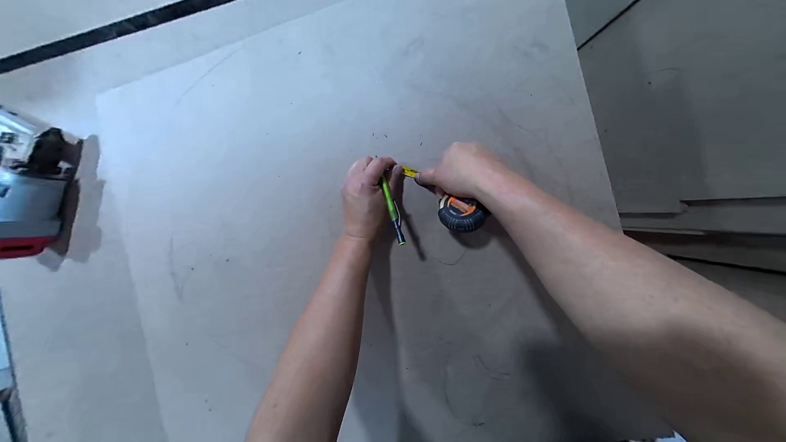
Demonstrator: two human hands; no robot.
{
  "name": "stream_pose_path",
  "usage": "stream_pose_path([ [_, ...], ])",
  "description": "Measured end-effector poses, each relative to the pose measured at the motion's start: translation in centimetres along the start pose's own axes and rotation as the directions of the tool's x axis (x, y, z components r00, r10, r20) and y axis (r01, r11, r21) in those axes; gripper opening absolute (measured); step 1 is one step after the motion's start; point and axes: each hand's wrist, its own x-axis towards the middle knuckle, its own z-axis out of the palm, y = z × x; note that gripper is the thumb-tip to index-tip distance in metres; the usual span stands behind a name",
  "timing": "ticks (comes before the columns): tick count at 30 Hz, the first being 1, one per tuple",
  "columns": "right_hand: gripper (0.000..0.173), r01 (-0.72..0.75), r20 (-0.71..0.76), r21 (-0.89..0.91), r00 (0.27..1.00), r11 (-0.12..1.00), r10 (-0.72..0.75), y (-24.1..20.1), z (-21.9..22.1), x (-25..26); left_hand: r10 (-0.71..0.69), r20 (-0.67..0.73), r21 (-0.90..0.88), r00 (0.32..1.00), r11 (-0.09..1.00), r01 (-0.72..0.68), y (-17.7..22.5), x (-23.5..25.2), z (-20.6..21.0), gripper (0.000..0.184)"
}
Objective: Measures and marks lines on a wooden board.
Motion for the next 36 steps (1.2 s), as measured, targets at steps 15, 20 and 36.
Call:
stream_pose_path([
  [15, 0.034, 0.013, -0.221, 0.147, 0.975, 0.989, 0.020, -1.0, 2.7, -1.1, 0.038, -0.048, -0.032, 0.998, 0.999, -0.039, -0.1, 0.0, 0.6, 0.014],
  [20, 0.037, 0.015, -0.179, 0.165, 0.984, 0.986, 0.015, -0.7, 2.1, -0.7, 0.044, -0.037, -0.014, 0.998, 0.999, -0.045, 0.0, 0.1, 0.6, 0.014],
  [36, 0.038, -0.005, -0.119, 0.178, 0.993, 0.984, 0.026, -0.4, 1.4, 0.0, -0.155, 0.198, -0.468, 0.968, 0.853, 0.232, -0.2, 0.8, -2.3, 0.034],
])
